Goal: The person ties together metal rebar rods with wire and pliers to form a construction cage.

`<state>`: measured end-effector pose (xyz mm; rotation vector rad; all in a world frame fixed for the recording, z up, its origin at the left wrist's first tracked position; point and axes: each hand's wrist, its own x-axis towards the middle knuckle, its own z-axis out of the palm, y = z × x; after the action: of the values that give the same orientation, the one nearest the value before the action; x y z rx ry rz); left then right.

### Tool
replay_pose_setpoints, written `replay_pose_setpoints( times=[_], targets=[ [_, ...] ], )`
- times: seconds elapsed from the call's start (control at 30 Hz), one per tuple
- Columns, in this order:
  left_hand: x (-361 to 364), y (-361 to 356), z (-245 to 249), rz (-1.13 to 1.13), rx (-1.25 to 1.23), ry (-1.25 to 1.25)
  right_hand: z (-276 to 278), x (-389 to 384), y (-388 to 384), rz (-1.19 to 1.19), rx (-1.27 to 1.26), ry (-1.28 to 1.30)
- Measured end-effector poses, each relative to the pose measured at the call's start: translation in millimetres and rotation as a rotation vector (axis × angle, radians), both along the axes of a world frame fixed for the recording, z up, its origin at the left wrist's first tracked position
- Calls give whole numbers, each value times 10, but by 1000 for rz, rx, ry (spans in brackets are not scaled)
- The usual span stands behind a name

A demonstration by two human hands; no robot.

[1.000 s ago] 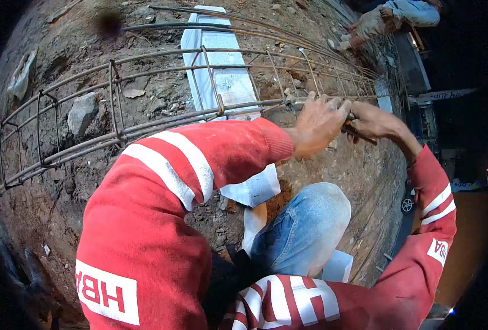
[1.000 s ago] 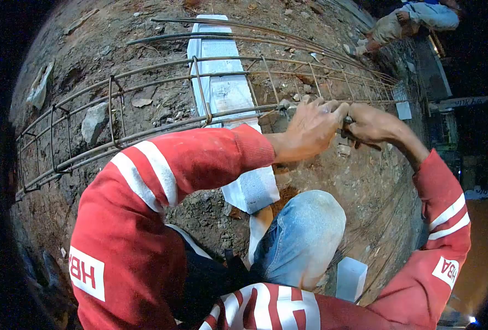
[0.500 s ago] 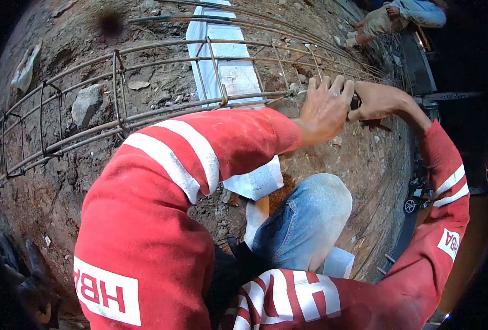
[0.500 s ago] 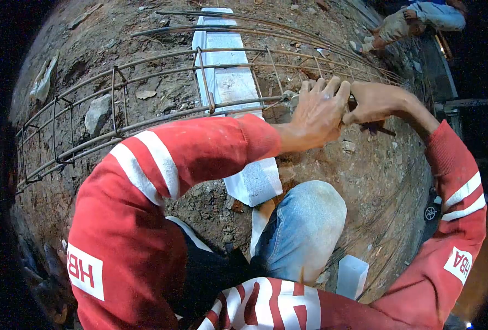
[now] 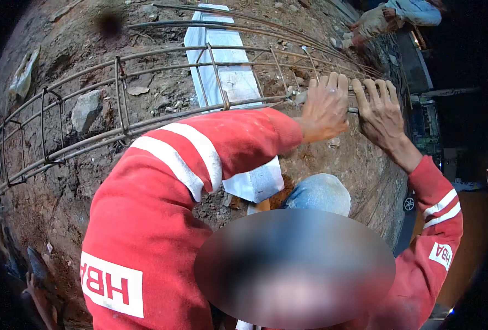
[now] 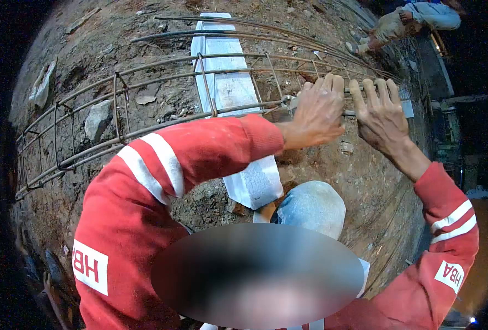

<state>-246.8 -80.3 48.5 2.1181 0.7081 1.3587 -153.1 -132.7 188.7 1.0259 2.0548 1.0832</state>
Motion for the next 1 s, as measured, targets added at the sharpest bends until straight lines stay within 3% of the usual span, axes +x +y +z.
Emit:
replay_pose_setpoints(
  times=[0.07,0.17,0.23,0.3,0.43,0.57,0.63,0.7,0.73,0.77,0.83,0.93,1.0],
  targets=[
    [42,-169,55,158,39,-23,2,43,38,-44,-88,13],
    [113,-163,58,80,-42,-64,63,8,89,-171,-169,-12],
    [114,-72,72,21,-62,-36,58,-6,121,-156,-145,-30],
    [209,30,41,-108,-246,22,53,6,143,-103,-103,-17],
    [462,45,-229,-20,-122,-246,53,-52,82,36,83,-27],
    [443,10,-208,-104,-154,-192,-38,221,57,-387,-29,8],
    [571,149,-149,-133,-246,-147,14,554,235,-214,-120,174],
    [229,276,110,-302,-330,21,90,509,396,-412,-231,143],
    [144,233,147,-312,-377,-35,81,880,414,-78,-256,214],
    [232,236,135,-329,-398,-41,84,715,439,-342,-293,96],
    [410,215,82,-279,-270,57,31,1151,479,-453,-389,251],
    [405,-2,-14,-144,-23,16,13,553,253,-568,-332,152],
    [500,-63,-190,-431,-73,-95,-42,263,81,-608,-304,126]
  ],
)
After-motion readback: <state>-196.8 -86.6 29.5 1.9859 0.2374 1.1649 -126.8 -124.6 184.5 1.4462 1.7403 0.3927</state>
